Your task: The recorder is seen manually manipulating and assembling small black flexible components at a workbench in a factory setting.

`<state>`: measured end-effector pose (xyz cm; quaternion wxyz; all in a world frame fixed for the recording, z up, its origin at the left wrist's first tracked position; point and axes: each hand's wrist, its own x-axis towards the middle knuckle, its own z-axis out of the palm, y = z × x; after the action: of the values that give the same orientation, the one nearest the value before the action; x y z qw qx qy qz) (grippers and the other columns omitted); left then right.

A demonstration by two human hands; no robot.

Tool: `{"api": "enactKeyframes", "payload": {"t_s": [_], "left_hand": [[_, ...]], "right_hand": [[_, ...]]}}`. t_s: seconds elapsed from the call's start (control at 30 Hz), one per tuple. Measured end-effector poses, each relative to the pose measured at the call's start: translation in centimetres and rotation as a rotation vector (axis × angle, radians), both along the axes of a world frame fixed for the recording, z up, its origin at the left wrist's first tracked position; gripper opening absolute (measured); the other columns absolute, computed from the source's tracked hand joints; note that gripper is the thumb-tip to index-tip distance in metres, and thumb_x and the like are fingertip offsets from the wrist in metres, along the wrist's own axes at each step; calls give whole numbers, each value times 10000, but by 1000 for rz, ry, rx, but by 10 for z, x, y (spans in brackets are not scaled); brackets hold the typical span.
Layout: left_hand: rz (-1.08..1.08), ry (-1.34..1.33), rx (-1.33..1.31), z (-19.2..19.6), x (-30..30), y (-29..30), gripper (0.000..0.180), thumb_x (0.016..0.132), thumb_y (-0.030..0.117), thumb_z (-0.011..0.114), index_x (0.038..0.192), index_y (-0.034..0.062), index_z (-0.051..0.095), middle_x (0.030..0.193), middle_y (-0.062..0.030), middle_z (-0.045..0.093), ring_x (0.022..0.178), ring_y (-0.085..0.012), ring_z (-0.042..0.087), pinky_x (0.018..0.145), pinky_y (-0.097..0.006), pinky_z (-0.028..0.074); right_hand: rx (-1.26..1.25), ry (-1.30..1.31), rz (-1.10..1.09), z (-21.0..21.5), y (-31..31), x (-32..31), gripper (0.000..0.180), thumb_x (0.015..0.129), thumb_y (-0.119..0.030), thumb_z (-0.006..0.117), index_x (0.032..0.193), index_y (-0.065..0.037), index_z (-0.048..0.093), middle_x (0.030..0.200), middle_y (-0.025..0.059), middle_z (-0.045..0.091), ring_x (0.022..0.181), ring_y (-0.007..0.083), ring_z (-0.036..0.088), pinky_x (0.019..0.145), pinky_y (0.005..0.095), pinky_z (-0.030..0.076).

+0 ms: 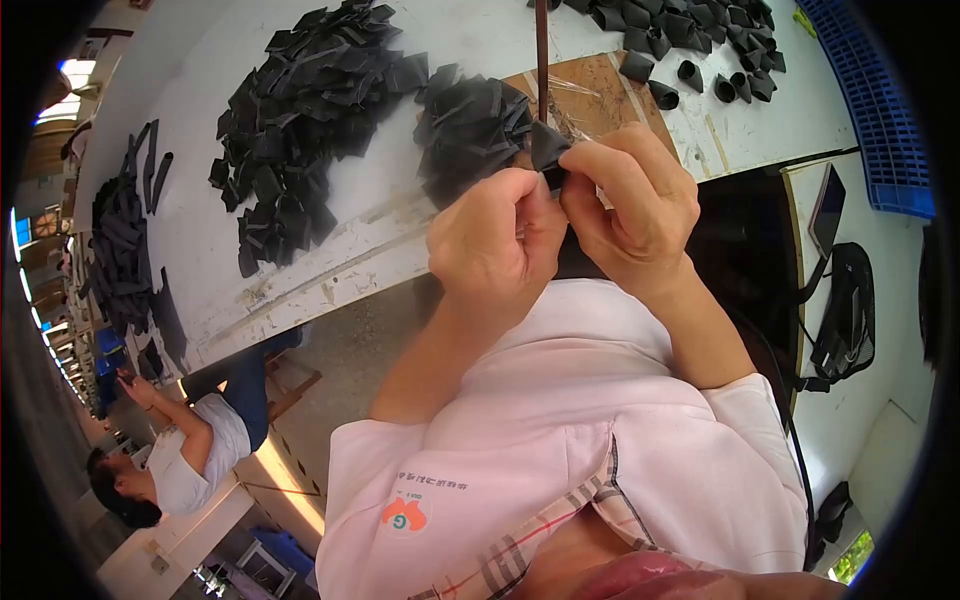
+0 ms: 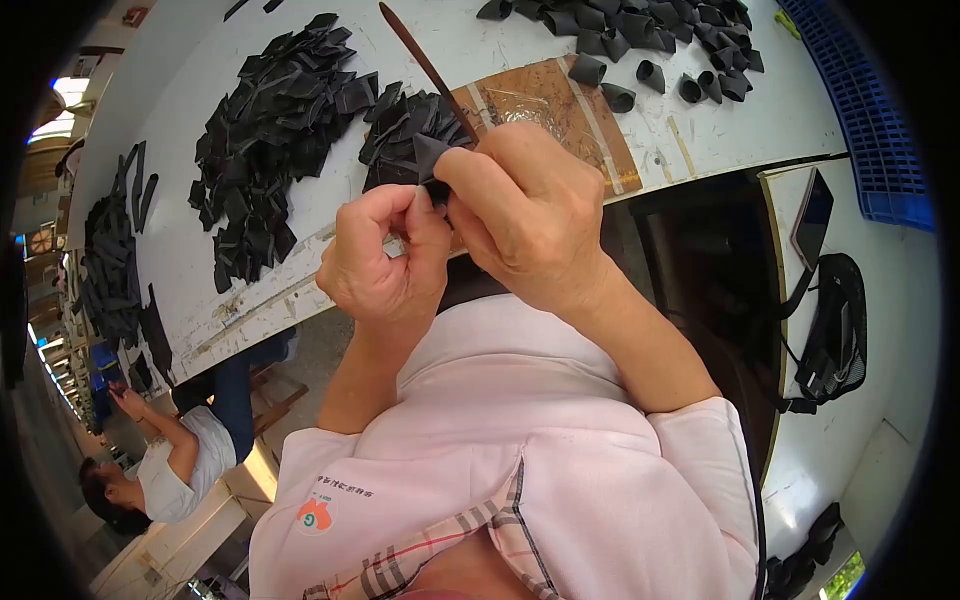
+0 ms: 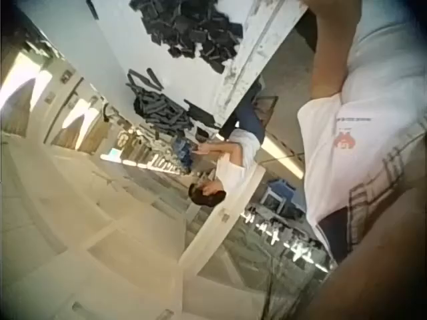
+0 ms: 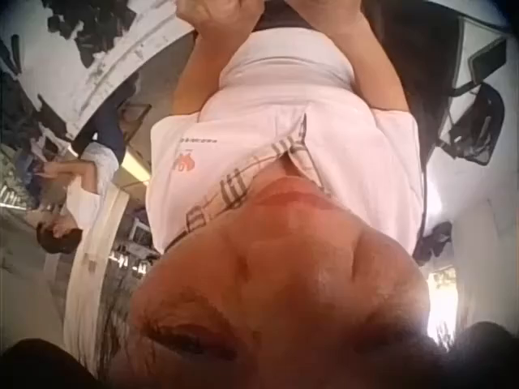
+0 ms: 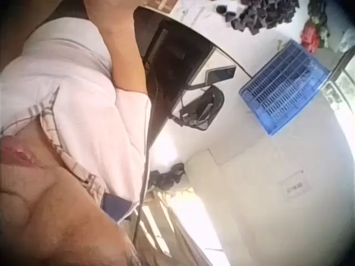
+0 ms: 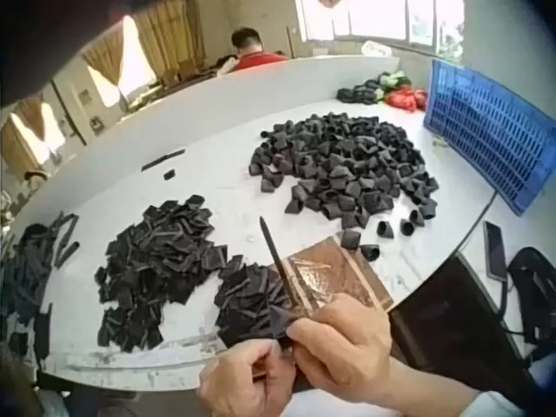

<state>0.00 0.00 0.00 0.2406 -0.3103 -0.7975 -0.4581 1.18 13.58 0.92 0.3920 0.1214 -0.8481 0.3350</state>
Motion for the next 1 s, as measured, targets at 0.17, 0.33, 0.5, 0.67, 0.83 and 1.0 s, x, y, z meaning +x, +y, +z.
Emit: {"api": "enactKeyframes", "payload": {"t_s": [0.17, 0.33, 0.5, 0.67, 0.83, 1.0], "left_hand": [[-177, -693, 504, 12, -2, -1, 173, 851, 115, 523, 958, -20, 515, 879, -75, 587, 686, -79, 541, 627, -192, 441], [-508, -1211, 710, 4, -15, -2, 210, 815, 88, 586, 987, -17, 528, 869, -71, 581, 724, -93, 550, 652, -198, 452], [-421, -1185, 755, -8, -17, 3, 128, 804, 37, 584, 896, -33, 530, 831, -76, 584, 723, -89, 552, 640, -204, 468], [-314, -1020, 603, -7, -13, 9, 108, 799, 15, 582, 868, -38, 519, 790, -66, 580, 717, -85, 551, 624, -195, 472], [-263, -1091, 722, -10, -12, 19, 132, 791, 26, 596, 877, -35, 517, 788, -67, 586, 684, -77, 556, 605, -187, 468], [-293, -1262, 540, -13, -14, 21, 128, 794, 42, 596, 863, -38, 524, 720, -56, 589, 622, -67, 550, 558, -187, 466]], "right_hand": [[-379, -277, 132, 4, 5, 4, 162, 649, 47, 606, 790, -29, 590, 619, 29, 534, 509, 82, 491, 447, 233, 391], [-989, -568, 334, 1, 12, 10, 71, 752, 12, 588, 819, -6, 602, 670, 11, 572, 569, 49, 524, 463, 174, 402], [-1259, -741, 365, -3, 20, 10, 110, 782, -48, 604, 876, 10, 605, 680, 10, 573, 566, 35, 505, 475, 155, 391], [-985, -722, 354, -16, 16, 14, 149, 797, -94, 603, 893, 20, 605, 666, -2, 573, 553, 27, 485, 472, 158, 373], [-1076, -878, 328, -23, 24, 8, 142, 811, -108, 587, 850, 28, 608, 602, 5, 561, 493, 27, 486, 434, 158, 384], [-990, -906, 325, -28, 33, 3, 153, 845, -114, 536, 858, 25, 598, 591, 14, 564, 485, 31, 494, 419, 151, 385]]}}
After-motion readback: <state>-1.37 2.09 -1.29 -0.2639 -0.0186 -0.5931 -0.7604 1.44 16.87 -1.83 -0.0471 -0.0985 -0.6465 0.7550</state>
